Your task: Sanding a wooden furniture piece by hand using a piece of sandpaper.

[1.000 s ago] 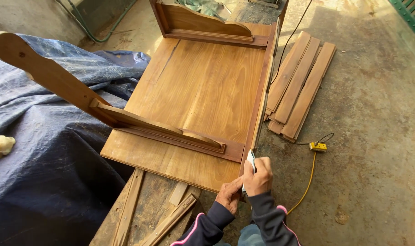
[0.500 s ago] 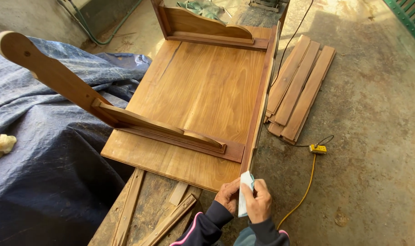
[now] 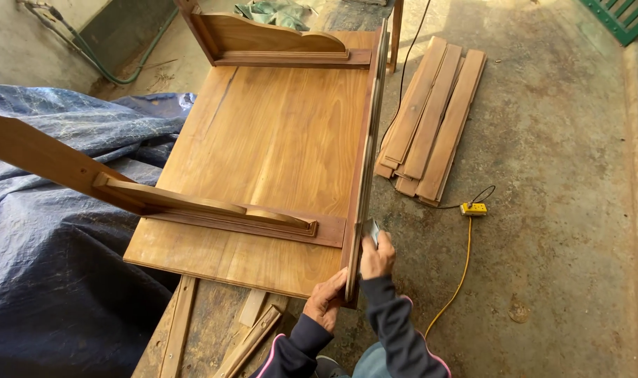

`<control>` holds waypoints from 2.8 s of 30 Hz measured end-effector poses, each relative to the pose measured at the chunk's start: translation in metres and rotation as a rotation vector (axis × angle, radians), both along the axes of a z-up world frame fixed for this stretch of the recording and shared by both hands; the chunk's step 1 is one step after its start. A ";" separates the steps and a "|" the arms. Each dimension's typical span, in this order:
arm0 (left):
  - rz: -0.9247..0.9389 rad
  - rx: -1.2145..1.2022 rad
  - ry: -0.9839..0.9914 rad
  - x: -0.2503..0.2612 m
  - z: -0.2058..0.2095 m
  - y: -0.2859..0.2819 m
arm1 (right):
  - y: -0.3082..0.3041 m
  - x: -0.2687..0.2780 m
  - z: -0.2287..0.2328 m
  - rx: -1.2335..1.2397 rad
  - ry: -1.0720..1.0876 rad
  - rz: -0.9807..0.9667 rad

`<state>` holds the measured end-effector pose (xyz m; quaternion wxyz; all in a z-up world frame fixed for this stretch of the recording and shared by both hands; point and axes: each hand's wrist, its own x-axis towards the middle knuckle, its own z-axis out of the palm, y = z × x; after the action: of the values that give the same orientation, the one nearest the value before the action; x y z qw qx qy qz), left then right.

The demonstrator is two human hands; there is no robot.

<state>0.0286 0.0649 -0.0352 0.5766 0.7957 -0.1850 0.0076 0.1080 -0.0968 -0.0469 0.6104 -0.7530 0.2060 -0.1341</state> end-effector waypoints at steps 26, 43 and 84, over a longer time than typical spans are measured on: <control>0.078 -0.125 0.161 -0.012 0.009 -0.005 | 0.003 -0.039 -0.015 -0.156 -0.138 0.060; -0.031 -0.173 0.013 -0.002 0.020 -0.007 | 0.020 -0.107 0.015 -0.138 -0.104 0.094; 0.536 0.364 0.316 0.029 -0.027 -0.052 | -0.073 0.078 0.057 -0.233 -0.628 0.310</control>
<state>0.0572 0.0133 -0.0618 0.4243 0.8970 0.1235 0.0023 0.1860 -0.1700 0.0102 0.5669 -0.7619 -0.1245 -0.2874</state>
